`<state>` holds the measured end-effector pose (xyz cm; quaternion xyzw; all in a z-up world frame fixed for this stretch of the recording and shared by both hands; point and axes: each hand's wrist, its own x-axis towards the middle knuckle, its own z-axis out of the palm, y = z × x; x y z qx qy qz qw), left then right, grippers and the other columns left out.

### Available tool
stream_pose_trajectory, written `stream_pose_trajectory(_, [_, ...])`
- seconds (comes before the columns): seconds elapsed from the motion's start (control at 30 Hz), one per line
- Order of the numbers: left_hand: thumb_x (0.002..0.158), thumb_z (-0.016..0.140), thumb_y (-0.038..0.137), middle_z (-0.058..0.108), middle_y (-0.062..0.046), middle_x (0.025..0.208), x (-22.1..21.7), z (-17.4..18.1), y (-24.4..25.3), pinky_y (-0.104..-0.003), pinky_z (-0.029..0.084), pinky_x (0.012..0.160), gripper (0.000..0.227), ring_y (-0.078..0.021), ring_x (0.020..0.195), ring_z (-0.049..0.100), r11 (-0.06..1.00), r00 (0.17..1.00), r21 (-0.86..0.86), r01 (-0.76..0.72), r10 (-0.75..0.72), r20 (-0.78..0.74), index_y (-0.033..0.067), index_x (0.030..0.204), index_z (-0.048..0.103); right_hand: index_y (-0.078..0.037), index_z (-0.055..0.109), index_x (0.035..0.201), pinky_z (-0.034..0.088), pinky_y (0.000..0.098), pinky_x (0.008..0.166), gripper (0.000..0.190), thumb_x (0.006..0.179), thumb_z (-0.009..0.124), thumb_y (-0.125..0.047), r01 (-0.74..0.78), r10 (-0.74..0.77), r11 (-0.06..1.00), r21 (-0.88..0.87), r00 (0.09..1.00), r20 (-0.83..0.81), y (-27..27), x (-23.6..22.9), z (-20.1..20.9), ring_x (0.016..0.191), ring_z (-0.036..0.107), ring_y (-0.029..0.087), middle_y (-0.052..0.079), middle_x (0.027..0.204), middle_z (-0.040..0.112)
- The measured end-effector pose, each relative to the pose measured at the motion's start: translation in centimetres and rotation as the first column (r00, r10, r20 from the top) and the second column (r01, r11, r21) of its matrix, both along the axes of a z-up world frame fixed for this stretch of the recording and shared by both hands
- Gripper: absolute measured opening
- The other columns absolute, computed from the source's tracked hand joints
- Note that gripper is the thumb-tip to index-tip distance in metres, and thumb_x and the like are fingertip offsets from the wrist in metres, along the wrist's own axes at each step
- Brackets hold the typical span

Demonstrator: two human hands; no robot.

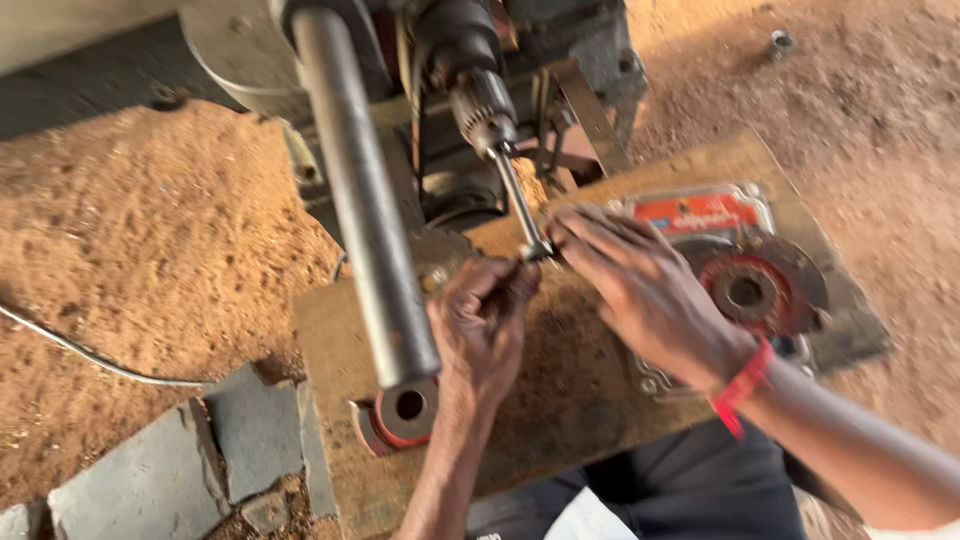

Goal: The person holds circular blades and uses a small rotating tool mounted in a drill press to clean or deburr the edges of a metal component.

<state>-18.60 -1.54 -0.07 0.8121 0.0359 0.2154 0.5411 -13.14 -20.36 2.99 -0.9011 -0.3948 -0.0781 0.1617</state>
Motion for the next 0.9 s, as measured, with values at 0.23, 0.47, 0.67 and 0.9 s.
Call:
stream_pose_trajectory(0.23, [0.096, 0.076, 0.013, 0.075, -0.005, 0.084, 0.3, 0.4, 0.2, -0.026, 0.057, 0.057, 0.007, -0.0097, 0.068, 0.069, 0.999, 0.998, -0.038, 0.018, -0.016, 0.053, 0.0062, 0.095, 0.076, 0.004, 0.064, 0.13, 0.043, 0.0457, 0.114, 0.065, 0.066, 0.063, 0.017, -0.063, 0.058, 0.992, 0.111, 0.997, 0.046, 0.7, 0.7, 0.7, 0.134, 0.055, 0.035, 0.021, 0.142, 0.059])
stream_pose_trajectory(0.47, [0.096, 0.075, 0.014, 0.073, -0.004, 0.08, 0.4, 0.3, -0.2, -0.025, 0.053, 0.054, 0.009, -0.0081, 0.065, 0.065, 0.999, 0.998, -0.053, 0.01, -0.007, 0.056, 0.0063, 0.091, 0.075, 0.002, 0.063, 0.135, 0.039, 0.0462, 0.115, 0.067, 0.069, 0.064, 0.016, -0.022, 0.016, 0.998, 0.064, 0.995, 0.1, -0.1, -2.0, 1.2, 0.135, 0.054, 0.03, 0.018, 0.143, 0.059])
stream_pose_trajectory(0.67, [0.095, 0.077, 0.013, 0.072, -0.004, 0.075, 0.1, 0.1, -0.5, -0.027, 0.044, 0.049, 0.011, -0.0094, 0.058, 0.058, 0.999, 1.0, -0.049, 0.003, -0.002, 0.016, 0.0046, 0.088, 0.076, 0.005, 0.062, 0.13, 0.039, 0.046, 0.115, 0.065, 0.065, 0.064, 0.014, -0.034, 0.033, 0.998, 0.05, 0.999, 0.022, 0.0, -0.3, 0.5, 0.139, 0.049, 0.035, 0.024, 0.149, 0.053])
stream_pose_trajectory(0.9, [0.098, 0.074, 0.01, 0.072, -0.005, 0.082, -0.5, 0.1, -0.3, -0.023, 0.048, 0.056, 0.01, -0.0068, 0.068, 0.062, 0.977, 0.998, -0.206, 0.052, -0.046, 0.033, 0.0001, 0.098, 0.076, 0.008, 0.058, 0.134, 0.044, 0.0439, 0.11, 0.067, 0.068, 0.064, 0.012, 0.005, 0.025, 0.99, 0.143, 0.978, -0.207, -0.3, 0.0, 0.5, 0.137, 0.05, 0.037, 0.022, 0.147, 0.053])
